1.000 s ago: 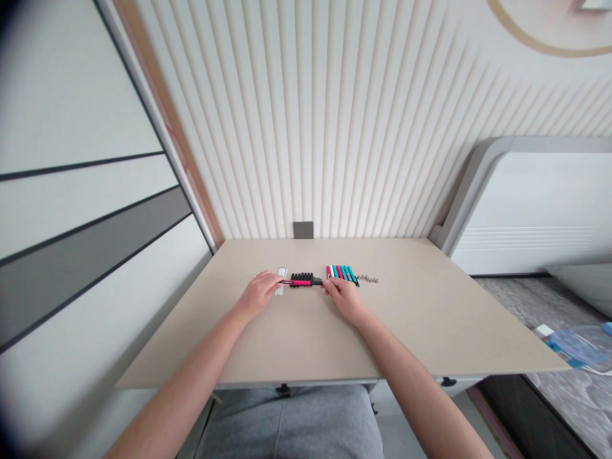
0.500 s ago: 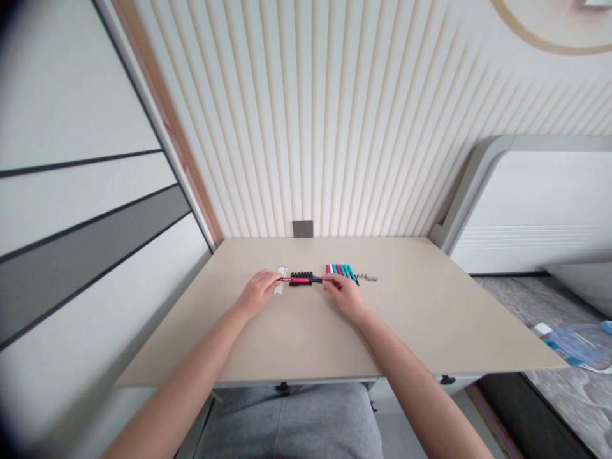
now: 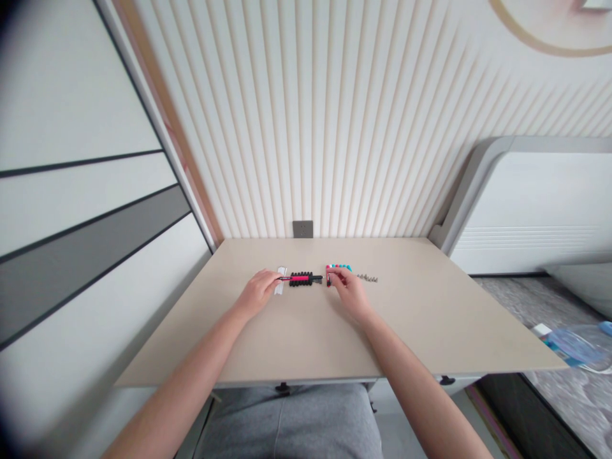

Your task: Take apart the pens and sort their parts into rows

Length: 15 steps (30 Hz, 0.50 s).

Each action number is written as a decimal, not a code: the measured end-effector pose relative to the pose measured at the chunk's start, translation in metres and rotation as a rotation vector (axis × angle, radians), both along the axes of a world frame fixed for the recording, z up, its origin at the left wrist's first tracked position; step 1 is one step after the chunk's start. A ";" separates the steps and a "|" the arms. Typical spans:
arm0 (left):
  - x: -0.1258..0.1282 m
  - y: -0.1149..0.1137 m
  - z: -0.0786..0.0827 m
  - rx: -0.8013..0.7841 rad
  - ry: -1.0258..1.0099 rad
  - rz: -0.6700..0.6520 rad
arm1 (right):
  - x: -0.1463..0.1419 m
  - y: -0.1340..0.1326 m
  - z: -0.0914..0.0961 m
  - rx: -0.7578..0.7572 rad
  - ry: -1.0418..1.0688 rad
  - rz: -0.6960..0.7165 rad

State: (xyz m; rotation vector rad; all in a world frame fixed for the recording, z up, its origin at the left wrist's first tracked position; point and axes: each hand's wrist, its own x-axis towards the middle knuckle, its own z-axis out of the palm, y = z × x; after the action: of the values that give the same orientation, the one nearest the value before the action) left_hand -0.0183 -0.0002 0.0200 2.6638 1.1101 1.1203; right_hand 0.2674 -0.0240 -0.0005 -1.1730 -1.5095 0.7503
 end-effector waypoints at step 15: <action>0.000 -0.001 0.002 -0.007 -0.009 -0.001 | 0.120 0.022 -0.007 0.045 -0.404 -0.402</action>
State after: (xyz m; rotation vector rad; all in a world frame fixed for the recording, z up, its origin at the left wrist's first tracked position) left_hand -0.0182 -0.0014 0.0221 2.6509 1.1091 1.1247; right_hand 0.3879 -0.0015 -0.0075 -1.5981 -1.5280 0.2134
